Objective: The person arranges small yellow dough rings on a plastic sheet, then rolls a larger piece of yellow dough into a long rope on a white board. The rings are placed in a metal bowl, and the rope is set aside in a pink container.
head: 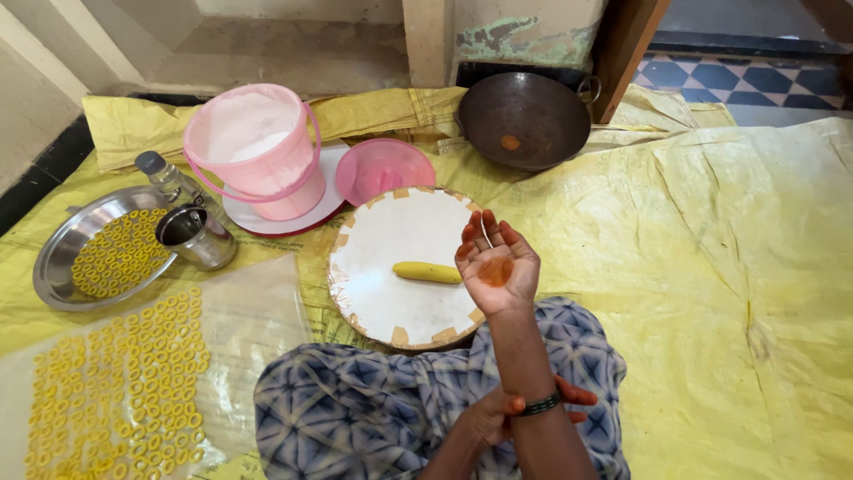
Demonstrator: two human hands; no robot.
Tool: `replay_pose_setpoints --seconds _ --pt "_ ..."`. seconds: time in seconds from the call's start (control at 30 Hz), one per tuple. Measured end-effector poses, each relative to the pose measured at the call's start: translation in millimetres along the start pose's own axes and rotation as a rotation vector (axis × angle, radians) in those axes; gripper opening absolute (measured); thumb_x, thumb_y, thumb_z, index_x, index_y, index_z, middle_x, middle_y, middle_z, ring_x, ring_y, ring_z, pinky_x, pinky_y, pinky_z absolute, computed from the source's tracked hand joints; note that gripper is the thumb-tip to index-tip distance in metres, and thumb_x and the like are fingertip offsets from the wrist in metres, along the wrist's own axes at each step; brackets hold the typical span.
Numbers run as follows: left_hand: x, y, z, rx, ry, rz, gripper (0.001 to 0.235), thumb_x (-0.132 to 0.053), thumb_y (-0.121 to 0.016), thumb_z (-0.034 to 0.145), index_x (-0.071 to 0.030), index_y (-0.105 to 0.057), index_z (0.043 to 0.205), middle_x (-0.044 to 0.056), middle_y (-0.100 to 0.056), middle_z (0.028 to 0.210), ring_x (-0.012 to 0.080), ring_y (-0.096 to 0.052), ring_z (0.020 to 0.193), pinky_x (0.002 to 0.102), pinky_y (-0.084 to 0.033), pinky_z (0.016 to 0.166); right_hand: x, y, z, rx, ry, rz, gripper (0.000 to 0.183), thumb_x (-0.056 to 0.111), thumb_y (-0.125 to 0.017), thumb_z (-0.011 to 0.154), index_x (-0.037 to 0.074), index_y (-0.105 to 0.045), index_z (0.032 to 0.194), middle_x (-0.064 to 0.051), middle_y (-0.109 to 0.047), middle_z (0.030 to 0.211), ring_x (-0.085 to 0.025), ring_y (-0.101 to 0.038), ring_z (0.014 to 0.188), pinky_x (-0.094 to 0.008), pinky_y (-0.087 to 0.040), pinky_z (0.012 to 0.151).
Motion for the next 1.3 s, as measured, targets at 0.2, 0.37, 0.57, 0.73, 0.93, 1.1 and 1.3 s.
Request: replay_pose_setpoints --seconds 0.2,0.37,0.57,0.73,0.93,1.1,1.3 --pt "34 2 7 -0.101 -0.071 0.064 0.082 -0.045 -0.093 0.074 0.003 -0.061 0.132 0.023 -0.065 0.133 0.0334 -0.052 0.148 0.047 -0.043 0.123 25 2 -9 -0.051 0.186 -0.148 0.023 0.017 -0.061 0.097 0.007 -0.065 0.117 -0.007 -0.069 0.114 -0.023 -0.063 0.100 -0.036 -0.051 0.085" --pt "56 -6 13 -0.343 -0.085 0.172 0.082 -0.044 -0.092 0.073 0.007 -0.062 0.129 0.019 -0.075 0.113 0.0288 -0.066 0.121 0.042 -0.053 0.107 44 -6 -28 -0.033 0.683 -0.665 0.017 0.007 -0.059 0.098 0.006 -0.065 0.114 -0.007 -0.068 0.109 -0.019 -0.064 0.095 -0.032 -0.050 0.081" --pt "74 -34 13 -0.499 -0.087 0.349 0.076 -0.040 -0.092 0.076 0.007 -0.060 0.126 0.015 -0.072 0.107 0.0254 -0.072 0.105 0.040 -0.056 0.100 48 -29 -73 0.052 1.266 -1.279 0.014 -0.004 -0.059 0.101 0.001 -0.063 0.114 -0.006 -0.066 0.111 -0.015 -0.062 0.096 -0.027 -0.052 0.083" --pt "60 -61 1 -0.589 0.089 0.842 0.088 -0.055 -0.074 0.087 0.005 -0.046 0.146 0.019 -0.062 0.131 0.0307 -0.061 0.123 0.042 -0.048 0.102 47 -29 -97 0.037 1.241 -1.407 0.011 -0.003 -0.060 0.102 -0.001 -0.063 0.112 -0.007 -0.068 0.108 -0.015 -0.066 0.094 -0.027 -0.054 0.083" --pt "28 -111 -16 -0.663 -0.041 1.148 0.099 -0.066 -0.059 0.089 0.006 -0.036 0.152 0.026 -0.053 0.148 0.0370 -0.052 0.140 0.046 -0.041 0.114 60 -7 -97 0.104 0.990 -1.248 0.016 -0.002 -0.058 0.100 -0.001 -0.062 0.115 -0.009 -0.069 0.108 -0.015 -0.067 0.093 -0.028 -0.054 0.083" --pt "25 -132 -15 -0.719 -0.117 1.193 0.098 -0.065 -0.060 0.094 0.006 -0.032 0.156 0.028 -0.041 0.155 0.0406 -0.039 0.148 0.050 -0.031 0.119 79 47 -29 0.129 0.616 -0.997 0.018 0.005 -0.064 0.098 0.000 -0.065 0.115 -0.014 -0.071 0.105 -0.022 -0.069 0.088 -0.032 -0.055 0.078" --pt "1 -149 7 -0.569 -0.277 1.156 0.090 -0.069 -0.057 0.096 0.006 -0.052 0.146 0.028 -0.059 0.144 0.0390 -0.053 0.143 0.047 -0.038 0.120 67 154 44 0.126 -0.085 -0.649 0.033 0.031 -0.059 0.101 0.005 -0.066 0.120 -0.010 -0.072 0.113 -0.024 -0.068 0.098 -0.038 -0.052 0.085"
Point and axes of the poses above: each hand's wrist, its own z-axis towards the middle knuckle, its own y-axis out of the back of the hand, x = y × z, the point moved 2 cm from there along z, towards the middle knuckle
